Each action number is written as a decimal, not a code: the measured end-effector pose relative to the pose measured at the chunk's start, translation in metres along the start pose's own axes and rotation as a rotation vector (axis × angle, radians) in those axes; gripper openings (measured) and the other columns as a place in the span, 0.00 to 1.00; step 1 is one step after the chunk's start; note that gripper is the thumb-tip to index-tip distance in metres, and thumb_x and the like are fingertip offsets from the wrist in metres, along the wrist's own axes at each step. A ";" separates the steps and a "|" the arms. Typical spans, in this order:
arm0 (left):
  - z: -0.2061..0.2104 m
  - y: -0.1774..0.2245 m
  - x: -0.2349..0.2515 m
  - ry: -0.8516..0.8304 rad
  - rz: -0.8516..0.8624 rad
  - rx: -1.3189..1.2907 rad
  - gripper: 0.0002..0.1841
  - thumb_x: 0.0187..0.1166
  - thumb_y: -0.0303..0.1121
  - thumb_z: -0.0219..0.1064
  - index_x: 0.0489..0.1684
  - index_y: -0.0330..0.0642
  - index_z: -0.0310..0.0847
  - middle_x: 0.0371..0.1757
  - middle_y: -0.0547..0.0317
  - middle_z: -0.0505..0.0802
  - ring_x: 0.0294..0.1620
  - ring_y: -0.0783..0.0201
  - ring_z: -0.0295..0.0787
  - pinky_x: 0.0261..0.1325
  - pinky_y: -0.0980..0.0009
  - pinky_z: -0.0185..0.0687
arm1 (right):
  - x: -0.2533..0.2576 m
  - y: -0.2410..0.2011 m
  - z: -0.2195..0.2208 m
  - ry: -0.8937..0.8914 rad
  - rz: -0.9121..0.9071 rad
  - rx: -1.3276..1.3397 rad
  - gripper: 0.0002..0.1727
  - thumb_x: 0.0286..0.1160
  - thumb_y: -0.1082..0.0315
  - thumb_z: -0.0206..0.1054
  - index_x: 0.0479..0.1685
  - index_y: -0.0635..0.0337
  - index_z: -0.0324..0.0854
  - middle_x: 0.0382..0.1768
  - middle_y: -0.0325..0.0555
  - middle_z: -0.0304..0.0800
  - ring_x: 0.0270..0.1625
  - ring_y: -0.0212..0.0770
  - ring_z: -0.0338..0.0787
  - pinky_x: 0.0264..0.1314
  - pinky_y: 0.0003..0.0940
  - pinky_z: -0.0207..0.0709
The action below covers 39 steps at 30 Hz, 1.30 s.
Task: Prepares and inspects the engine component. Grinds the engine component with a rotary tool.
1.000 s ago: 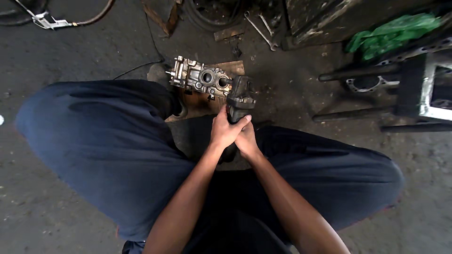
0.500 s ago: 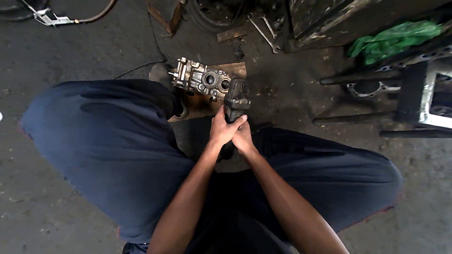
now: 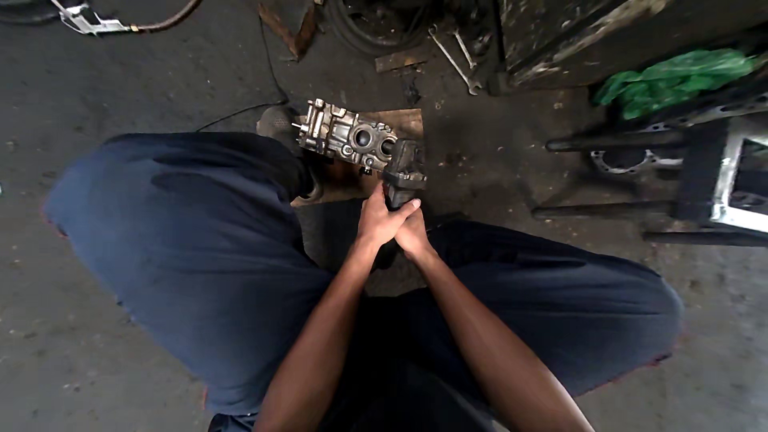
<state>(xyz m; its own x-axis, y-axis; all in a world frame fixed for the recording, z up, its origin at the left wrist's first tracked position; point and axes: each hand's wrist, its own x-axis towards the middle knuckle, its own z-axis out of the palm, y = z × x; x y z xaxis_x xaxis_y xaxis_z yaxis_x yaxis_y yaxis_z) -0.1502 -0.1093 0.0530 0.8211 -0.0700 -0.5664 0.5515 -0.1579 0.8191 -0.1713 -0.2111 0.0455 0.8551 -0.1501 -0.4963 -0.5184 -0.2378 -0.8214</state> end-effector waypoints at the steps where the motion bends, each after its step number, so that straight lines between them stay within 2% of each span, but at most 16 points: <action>1: 0.000 0.003 -0.001 0.004 -0.005 0.017 0.43 0.69 0.53 0.81 0.84 0.47 0.68 0.63 0.48 0.92 0.66 0.55 0.89 0.71 0.46 0.84 | -0.001 -0.002 -0.001 0.000 0.006 0.018 0.24 0.66 0.71 0.75 0.64 0.61 0.79 0.48 0.46 0.92 0.53 0.33 0.92 0.59 0.35 0.87; 5: -0.001 0.018 -0.010 0.006 -0.005 0.092 0.42 0.71 0.58 0.77 0.82 0.47 0.69 0.58 0.49 0.93 0.60 0.54 0.92 0.66 0.45 0.86 | -0.007 -0.012 -0.007 -0.005 0.034 0.088 0.19 0.67 0.72 0.74 0.59 0.62 0.80 0.44 0.47 0.92 0.49 0.35 0.92 0.54 0.36 0.88; 10: 0.003 0.034 -0.024 -0.011 -0.016 0.101 0.38 0.76 0.58 0.73 0.82 0.47 0.68 0.56 0.47 0.93 0.59 0.52 0.91 0.63 0.44 0.86 | -0.017 -0.027 -0.019 -0.030 0.097 0.109 0.20 0.73 0.71 0.71 0.64 0.62 0.78 0.47 0.48 0.91 0.50 0.35 0.92 0.56 0.36 0.88; 13: 0.006 0.044 -0.033 -0.040 -0.033 0.122 0.40 0.78 0.57 0.71 0.85 0.45 0.64 0.57 0.46 0.93 0.61 0.51 0.91 0.65 0.45 0.85 | -0.024 -0.030 -0.026 -0.029 0.072 0.156 0.20 0.70 0.73 0.71 0.63 0.63 0.78 0.46 0.47 0.91 0.49 0.34 0.92 0.55 0.34 0.88; 18: 0.009 0.057 -0.043 -0.067 -0.059 0.176 0.38 0.79 0.57 0.71 0.80 0.42 0.67 0.53 0.46 0.93 0.58 0.52 0.92 0.64 0.47 0.86 | -0.033 -0.031 -0.035 -0.034 0.058 0.184 0.20 0.69 0.74 0.71 0.61 0.64 0.78 0.45 0.44 0.91 0.48 0.31 0.92 0.55 0.29 0.88; 20: 0.009 0.059 -0.045 -0.072 -0.062 0.176 0.39 0.78 0.57 0.71 0.81 0.41 0.66 0.53 0.46 0.93 0.59 0.52 0.91 0.64 0.48 0.85 | -0.034 -0.030 -0.036 -0.034 0.047 0.180 0.18 0.69 0.74 0.71 0.59 0.64 0.78 0.43 0.44 0.92 0.47 0.30 0.92 0.54 0.29 0.88; 23: 0.010 0.061 -0.045 -0.070 -0.060 0.187 0.39 0.78 0.58 0.71 0.80 0.41 0.67 0.54 0.47 0.93 0.60 0.53 0.91 0.66 0.49 0.85 | -0.034 -0.033 -0.039 -0.046 0.020 0.145 0.20 0.69 0.71 0.72 0.61 0.64 0.78 0.45 0.43 0.92 0.50 0.29 0.92 0.57 0.28 0.87; 28: 0.009 0.059 -0.040 -0.057 -0.079 0.186 0.38 0.78 0.58 0.71 0.80 0.42 0.67 0.53 0.46 0.93 0.59 0.52 0.91 0.65 0.48 0.85 | -0.028 -0.029 -0.037 -0.064 0.011 0.118 0.21 0.68 0.70 0.72 0.61 0.65 0.79 0.47 0.45 0.92 0.51 0.31 0.92 0.58 0.30 0.88; 31: 0.008 0.055 -0.032 -0.041 -0.098 0.186 0.40 0.78 0.58 0.71 0.83 0.41 0.66 0.57 0.45 0.92 0.63 0.51 0.90 0.69 0.47 0.83 | -0.020 -0.024 -0.030 -0.062 0.019 0.124 0.20 0.73 0.69 0.70 0.63 0.67 0.78 0.48 0.47 0.92 0.52 0.32 0.92 0.60 0.31 0.87; 36: 0.005 0.045 -0.020 -0.008 -0.117 0.157 0.40 0.77 0.57 0.72 0.83 0.42 0.66 0.60 0.45 0.92 0.65 0.51 0.89 0.71 0.48 0.82 | -0.011 -0.024 -0.020 -0.067 0.021 0.106 0.22 0.71 0.69 0.72 0.64 0.68 0.78 0.49 0.47 0.92 0.53 0.30 0.91 0.61 0.28 0.86; 39: 0.004 0.036 -0.014 0.014 -0.130 0.117 0.42 0.74 0.57 0.74 0.85 0.42 0.65 0.62 0.45 0.91 0.67 0.51 0.88 0.72 0.47 0.82 | -0.010 -0.031 -0.017 -0.087 0.049 0.061 0.20 0.74 0.70 0.71 0.64 0.67 0.78 0.50 0.46 0.91 0.54 0.29 0.89 0.63 0.28 0.83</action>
<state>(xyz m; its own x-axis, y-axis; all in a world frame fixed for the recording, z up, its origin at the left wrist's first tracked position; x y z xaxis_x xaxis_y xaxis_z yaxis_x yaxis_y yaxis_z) -0.1426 -0.1183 0.0903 0.7465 -0.0275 -0.6649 0.6330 -0.2788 0.7222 -0.1637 -0.2187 0.0806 0.8274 -0.0759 -0.5565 -0.5606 -0.1725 -0.8099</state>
